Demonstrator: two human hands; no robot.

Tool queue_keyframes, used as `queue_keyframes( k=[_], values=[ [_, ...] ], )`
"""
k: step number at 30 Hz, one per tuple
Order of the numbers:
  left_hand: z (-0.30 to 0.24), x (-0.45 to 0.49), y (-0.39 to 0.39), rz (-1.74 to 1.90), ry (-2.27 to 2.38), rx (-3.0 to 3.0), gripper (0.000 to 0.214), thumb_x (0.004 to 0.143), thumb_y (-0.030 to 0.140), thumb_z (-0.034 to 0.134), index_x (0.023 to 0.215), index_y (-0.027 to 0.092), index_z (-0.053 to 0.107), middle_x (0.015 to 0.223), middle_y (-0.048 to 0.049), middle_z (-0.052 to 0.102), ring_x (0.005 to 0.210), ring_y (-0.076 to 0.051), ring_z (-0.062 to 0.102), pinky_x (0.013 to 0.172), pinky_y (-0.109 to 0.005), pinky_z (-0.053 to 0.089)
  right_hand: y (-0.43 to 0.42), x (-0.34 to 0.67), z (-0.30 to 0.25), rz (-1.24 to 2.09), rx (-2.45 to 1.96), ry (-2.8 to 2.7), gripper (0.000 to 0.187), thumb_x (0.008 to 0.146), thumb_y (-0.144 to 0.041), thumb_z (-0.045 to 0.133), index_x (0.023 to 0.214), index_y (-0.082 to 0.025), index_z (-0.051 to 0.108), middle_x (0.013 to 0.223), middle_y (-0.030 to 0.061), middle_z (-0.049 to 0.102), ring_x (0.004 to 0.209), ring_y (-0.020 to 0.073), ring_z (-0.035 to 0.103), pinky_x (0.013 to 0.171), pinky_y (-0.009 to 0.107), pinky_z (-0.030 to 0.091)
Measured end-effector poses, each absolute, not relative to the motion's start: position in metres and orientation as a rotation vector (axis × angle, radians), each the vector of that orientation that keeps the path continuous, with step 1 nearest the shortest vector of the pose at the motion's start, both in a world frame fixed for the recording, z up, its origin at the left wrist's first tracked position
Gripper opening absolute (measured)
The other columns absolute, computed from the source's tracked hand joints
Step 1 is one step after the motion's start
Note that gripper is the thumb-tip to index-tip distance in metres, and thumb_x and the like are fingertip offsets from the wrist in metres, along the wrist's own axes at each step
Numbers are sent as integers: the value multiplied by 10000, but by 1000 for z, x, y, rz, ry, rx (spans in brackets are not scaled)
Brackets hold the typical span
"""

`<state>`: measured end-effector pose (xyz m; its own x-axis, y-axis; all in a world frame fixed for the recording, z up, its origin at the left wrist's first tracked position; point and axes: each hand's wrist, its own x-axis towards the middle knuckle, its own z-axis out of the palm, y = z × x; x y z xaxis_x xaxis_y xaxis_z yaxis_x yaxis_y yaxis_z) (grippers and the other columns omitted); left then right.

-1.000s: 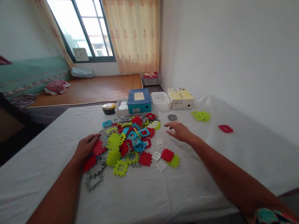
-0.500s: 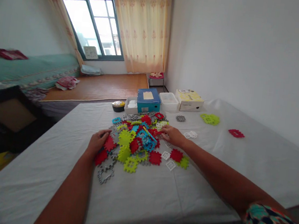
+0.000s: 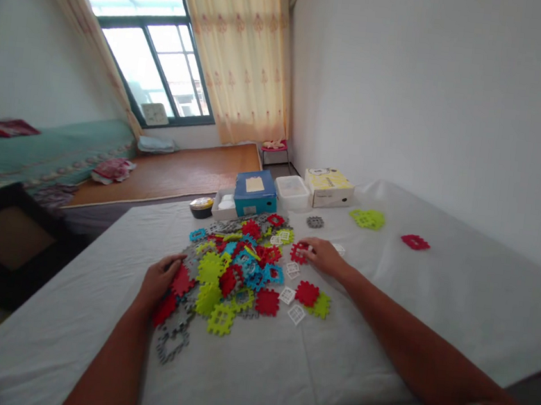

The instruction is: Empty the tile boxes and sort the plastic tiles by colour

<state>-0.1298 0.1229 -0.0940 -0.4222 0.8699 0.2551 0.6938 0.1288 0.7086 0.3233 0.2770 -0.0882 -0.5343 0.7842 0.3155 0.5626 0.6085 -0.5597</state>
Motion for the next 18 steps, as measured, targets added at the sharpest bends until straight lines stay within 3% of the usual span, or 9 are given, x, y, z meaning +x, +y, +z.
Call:
queue_keyframes(
  k=[5,10,18],
  values=[
    [-93,-128,120,1224,2181,1535,397,759,432,504,971,189,736,1019,-71,749,997,-246,666,953,-387,494,268,317,-95,278,-981,-2474,379,822,-387,618,1157,-226,691,1158,103,694,1019,273,612,915,427,476],
    [-93,-125,119,1241,2178,1545,389,775,414,494,967,182,741,1001,-77,750,953,-242,676,928,-392,506,264,315,-99,96,-1035,-2571,389,850,-414,579,1204,-282,673,1262,89,651,1138,328,547,857,482,478],
    [-97,-123,121,1280,2158,1536,376,779,400,491,962,194,746,1006,-67,747,972,-228,670,912,-363,506,270,318,-108,98,-967,-2577,342,876,-384,521,1179,-331,672,1179,77,690,1077,317,594,815,484,509]
  ],
)
